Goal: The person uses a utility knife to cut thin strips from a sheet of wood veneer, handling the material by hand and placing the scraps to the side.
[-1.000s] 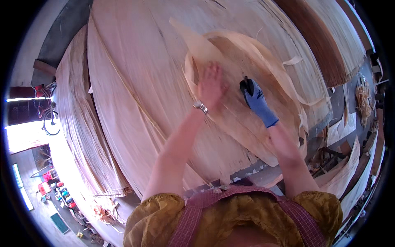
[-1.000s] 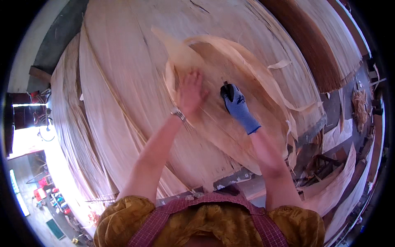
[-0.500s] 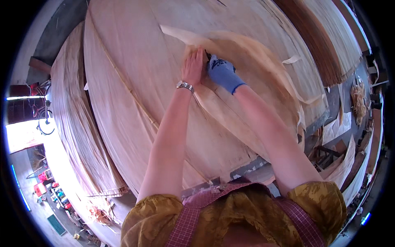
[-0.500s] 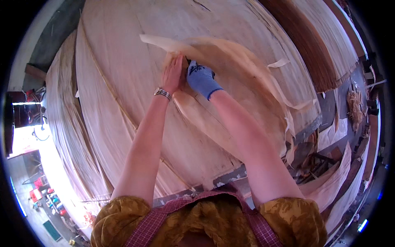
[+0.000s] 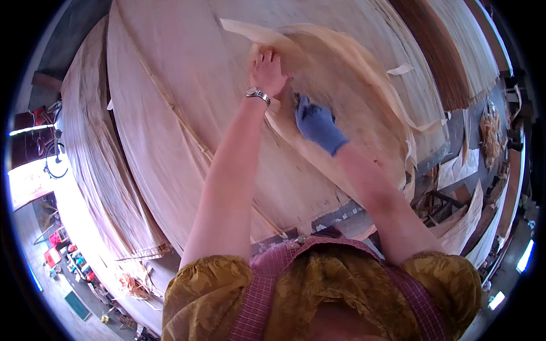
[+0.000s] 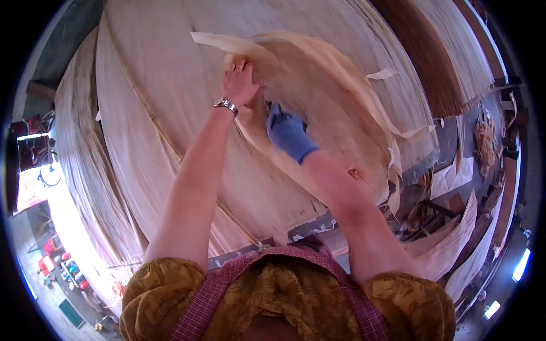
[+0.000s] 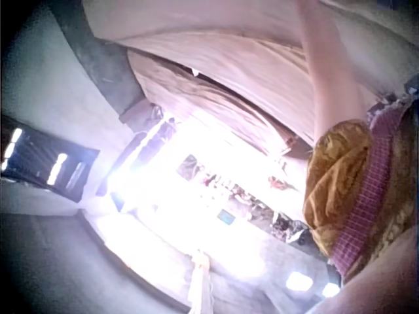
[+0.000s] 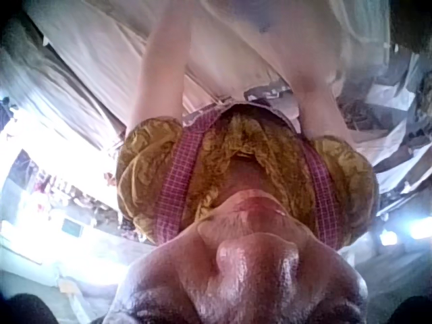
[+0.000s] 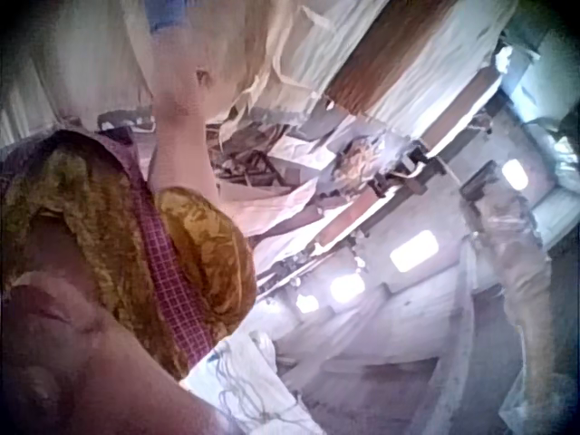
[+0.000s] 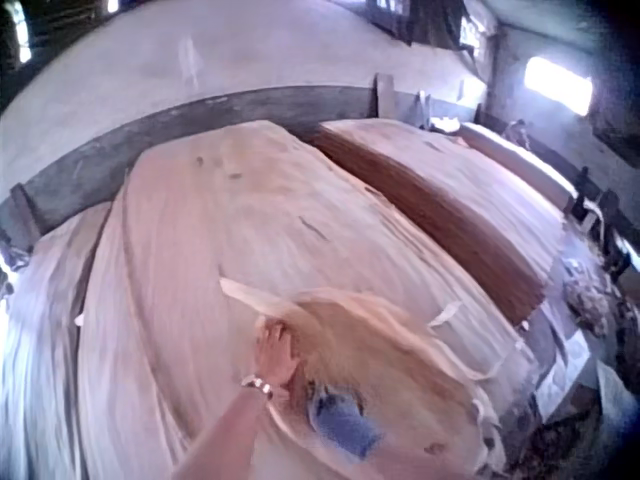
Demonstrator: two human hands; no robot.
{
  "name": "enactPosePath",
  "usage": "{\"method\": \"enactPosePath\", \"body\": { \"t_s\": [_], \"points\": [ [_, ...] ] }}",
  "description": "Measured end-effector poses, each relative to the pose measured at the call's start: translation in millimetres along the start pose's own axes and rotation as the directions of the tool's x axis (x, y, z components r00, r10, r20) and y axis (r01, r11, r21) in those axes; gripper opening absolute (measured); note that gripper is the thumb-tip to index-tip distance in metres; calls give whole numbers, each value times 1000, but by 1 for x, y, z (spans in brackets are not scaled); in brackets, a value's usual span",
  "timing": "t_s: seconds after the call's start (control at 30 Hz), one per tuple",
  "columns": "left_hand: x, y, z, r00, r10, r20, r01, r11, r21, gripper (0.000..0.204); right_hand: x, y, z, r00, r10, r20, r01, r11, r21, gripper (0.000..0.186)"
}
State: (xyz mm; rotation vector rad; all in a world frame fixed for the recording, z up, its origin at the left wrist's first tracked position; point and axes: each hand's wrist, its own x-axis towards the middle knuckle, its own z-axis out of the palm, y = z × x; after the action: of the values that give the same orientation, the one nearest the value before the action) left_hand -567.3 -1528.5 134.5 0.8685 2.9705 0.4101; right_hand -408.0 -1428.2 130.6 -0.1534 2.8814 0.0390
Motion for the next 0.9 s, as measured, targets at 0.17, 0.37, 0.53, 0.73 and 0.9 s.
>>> {"method": "enactPosePath", "body": {
  "t_s": [0.17, 0.37, 0.53, 0.73, 0.9],
  "points": [
    [-2, 16, -7, 999, -35, 23, 33, 995, 93, 45, -68, -7, -7, 997, 66, 47, -67, 998, 22, 52],
    [-55, 98, 28, 981, 33, 191, 47, 915, -401, 41, -106, 8, 40, 977, -104, -184, 74, 984, -159, 45],
    [-75, 104, 57, 957, 82, -277, -95, 995, -33, 51, -162, 41, 27, 995, 72, 68, -89, 950, 301, 32],
    [-75, 108, 57, 969, 102, -224, -110, 994, -26, 51, -203, 147, 9, 988, -142, 58, 123, 959, 254, 26],
    [-74, 109, 59, 968, 101, -230, -110, 994, -28, 49, -241, 207, 18, 950, -100, 297, 52, 985, 164, 26]
  ]
}}
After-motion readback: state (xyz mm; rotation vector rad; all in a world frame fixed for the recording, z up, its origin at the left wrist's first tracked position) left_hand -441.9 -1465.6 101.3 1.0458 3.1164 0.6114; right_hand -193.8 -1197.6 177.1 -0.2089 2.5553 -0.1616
